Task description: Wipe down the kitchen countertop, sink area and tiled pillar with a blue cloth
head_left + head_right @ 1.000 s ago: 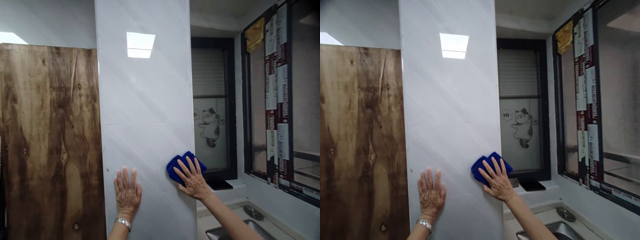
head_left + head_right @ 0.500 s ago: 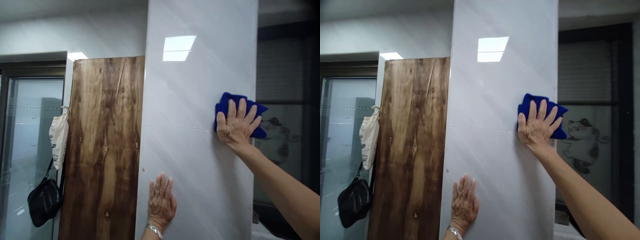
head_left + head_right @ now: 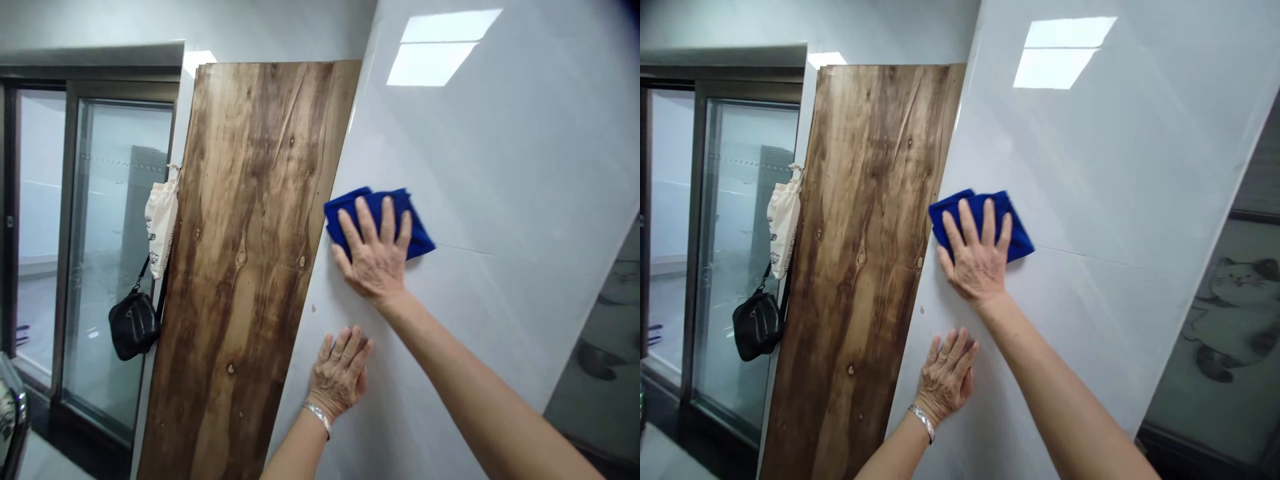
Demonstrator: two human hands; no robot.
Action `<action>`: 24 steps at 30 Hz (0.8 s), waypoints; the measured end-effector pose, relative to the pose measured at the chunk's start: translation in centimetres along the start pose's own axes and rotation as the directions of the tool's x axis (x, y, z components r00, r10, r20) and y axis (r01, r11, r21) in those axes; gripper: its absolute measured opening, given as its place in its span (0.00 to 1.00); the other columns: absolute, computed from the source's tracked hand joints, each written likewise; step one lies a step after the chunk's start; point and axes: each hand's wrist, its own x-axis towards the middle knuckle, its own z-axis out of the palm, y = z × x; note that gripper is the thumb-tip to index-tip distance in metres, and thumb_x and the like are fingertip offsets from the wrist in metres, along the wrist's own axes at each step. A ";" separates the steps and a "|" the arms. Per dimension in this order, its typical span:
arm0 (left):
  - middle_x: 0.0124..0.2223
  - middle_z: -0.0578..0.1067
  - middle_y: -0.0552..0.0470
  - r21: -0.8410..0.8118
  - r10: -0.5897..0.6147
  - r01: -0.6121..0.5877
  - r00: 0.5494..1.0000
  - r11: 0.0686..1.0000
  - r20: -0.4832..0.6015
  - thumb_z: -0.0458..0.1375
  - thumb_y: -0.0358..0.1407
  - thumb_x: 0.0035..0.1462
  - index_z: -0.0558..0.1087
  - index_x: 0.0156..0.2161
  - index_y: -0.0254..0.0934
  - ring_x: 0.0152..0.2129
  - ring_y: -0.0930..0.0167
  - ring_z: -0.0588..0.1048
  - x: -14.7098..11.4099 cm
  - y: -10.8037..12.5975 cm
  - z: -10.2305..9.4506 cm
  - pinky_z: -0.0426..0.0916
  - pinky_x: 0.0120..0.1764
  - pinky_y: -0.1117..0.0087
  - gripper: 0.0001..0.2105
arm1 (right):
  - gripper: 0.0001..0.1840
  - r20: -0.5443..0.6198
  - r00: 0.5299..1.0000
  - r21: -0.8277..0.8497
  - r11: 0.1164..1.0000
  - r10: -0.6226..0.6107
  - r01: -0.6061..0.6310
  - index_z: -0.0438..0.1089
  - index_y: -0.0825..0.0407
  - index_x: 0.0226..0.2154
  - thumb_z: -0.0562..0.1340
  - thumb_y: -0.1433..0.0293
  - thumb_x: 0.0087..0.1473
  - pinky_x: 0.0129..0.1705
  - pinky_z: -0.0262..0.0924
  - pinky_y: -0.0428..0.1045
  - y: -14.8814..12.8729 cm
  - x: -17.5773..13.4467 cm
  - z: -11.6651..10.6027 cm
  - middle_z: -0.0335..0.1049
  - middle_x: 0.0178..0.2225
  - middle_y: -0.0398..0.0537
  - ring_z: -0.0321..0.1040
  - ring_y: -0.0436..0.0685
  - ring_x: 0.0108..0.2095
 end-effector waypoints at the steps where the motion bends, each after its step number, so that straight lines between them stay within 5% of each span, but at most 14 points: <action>1: 0.68 0.61 0.50 -0.006 -0.005 0.005 1.000 1.000 0.017 0.52 0.33 0.60 0.57 0.67 0.40 0.68 0.66 0.52 -0.1 0.0 0.0 0.45 0.70 0.57 0.29 | 0.34 0.034 0.999 0.011 0.999 -0.036 0.036 0.49 0.45 0.68 0.55 0.57 0.62 0.65 0.32 0.80 -1.1 -0.9 0.0 0.42 0.71 0.50 0.26 0.75 0.70; 6: 0.70 0.58 0.53 -0.145 0.207 -0.178 0.954 0.973 0.216 0.54 0.32 0.59 0.58 0.66 0.43 0.68 0.67 0.51 -1.6 -1.9 -2.3 0.52 0.68 0.57 0.30 | 0.35 0.222 0.957 0.096 0.981 -0.187 0.170 0.47 0.43 0.68 0.57 0.58 0.62 0.68 0.31 0.75 -3.8 -5.3 -1.0 0.41 0.71 0.44 0.28 0.73 0.71; 9: 0.68 0.62 0.53 -0.311 0.398 -0.297 0.852 0.903 0.341 0.56 0.32 0.56 0.65 0.62 0.46 0.67 0.69 0.55 -2.9 -5.0 -5.8 0.56 0.67 0.61 0.27 | 0.35 0.288 0.916 0.147 0.958 -0.280 0.247 0.47 0.42 0.68 0.57 0.58 0.63 0.69 0.31 0.72 -3.9 -9.0 -2.1 0.41 0.71 0.42 0.31 0.71 0.71; 11: 0.62 0.71 0.51 -0.353 0.389 -0.261 0.844 0.899 0.368 0.55 0.28 0.54 0.73 0.53 0.45 0.66 0.69 0.58 -3.2 -7.5 -8.7 0.60 0.65 0.64 0.21 | 0.35 0.298 0.894 0.156 0.941 -0.334 0.300 0.47 0.43 0.68 0.57 0.58 0.62 0.70 0.31 0.70 -3.6 -12.4 -2.8 0.42 0.71 0.42 0.33 0.69 0.71; 13: 0.55 0.76 0.50 -0.309 0.229 -0.113 0.900 0.944 0.371 0.52 0.25 0.54 0.77 0.46 0.43 0.65 0.69 0.60 -2.6 -9.8 -11.4 0.62 0.64 0.63 0.18 | 0.36 0.289 0.867 0.170 0.913 -0.405 0.370 0.50 0.43 0.68 0.59 0.57 0.61 0.70 0.31 0.69 -3.0 -16.2 -3.6 0.44 0.71 0.42 0.36 0.68 0.70; 15: 0.54 0.75 0.48 -0.235 -0.059 0.144 0.940 0.961 0.337 0.49 0.26 0.57 0.76 0.44 0.42 0.65 0.67 0.60 -1.0 -11.3 -13.4 0.61 0.64 0.60 0.17 | 0.37 0.281 0.816 0.216 0.862 -0.505 0.459 0.54 0.43 0.66 0.61 0.56 0.57 0.70 0.33 0.66 -2.1 -19.8 -4.3 0.46 0.70 0.41 0.40 0.66 0.69; 18: 0.60 0.70 0.42 -0.212 -0.476 0.530 0.841 0.821 0.257 0.47 0.33 0.62 0.73 0.51 0.37 0.65 0.63 0.60 2.8 -11.6 -14.1 0.58 0.66 0.53 0.17 | 0.35 0.266 0.710 0.286 0.757 -0.652 0.588 0.59 0.40 0.63 0.62 0.65 0.52 0.70 0.38 0.63 0.3 -23.1 -5.4 0.50 0.69 0.36 0.45 0.60 0.68; 20: 0.63 0.67 0.38 -0.231 -0.595 0.641 0.766 0.732 0.242 0.46 0.37 0.64 0.67 0.58 0.34 0.65 0.62 0.60 5.6 -10.9 -13.1 0.56 0.66 0.51 0.21 | 0.36 0.251 0.658 0.300 0.703 -0.710 0.645 0.60 0.40 0.62 0.60 0.70 0.50 0.70 0.40 0.62 2.8 -23.4 -6.2 0.51 0.68 0.32 0.47 0.58 0.67; 22: 0.65 0.64 0.35 -0.245 -0.630 0.676 0.737 0.695 0.244 0.43 0.41 0.66 0.61 0.63 0.31 0.65 0.61 0.60 8.4 -10.1 -11.5 0.57 0.66 0.51 0.25 | 0.36 0.262 0.664 0.281 0.714 -0.700 0.642 0.59 0.39 0.63 0.58 0.73 0.51 0.70 0.39 0.62 6.0 -22.5 -7.3 0.51 0.68 0.32 0.47 0.58 0.67; 24: 0.67 0.62 0.35 -0.274 -0.649 0.695 0.719 0.665 0.249 0.41 0.44 0.67 0.56 0.65 0.31 0.65 0.62 0.61 11.0 -9.3 -9.8 0.58 0.65 0.53 0.27 | 0.37 0.307 0.727 0.229 0.789 -0.614 0.570 0.57 0.38 0.64 0.58 0.73 0.53 0.69 0.39 0.65 9.7 -21.0 -8.8 0.52 0.68 0.34 0.47 0.60 0.68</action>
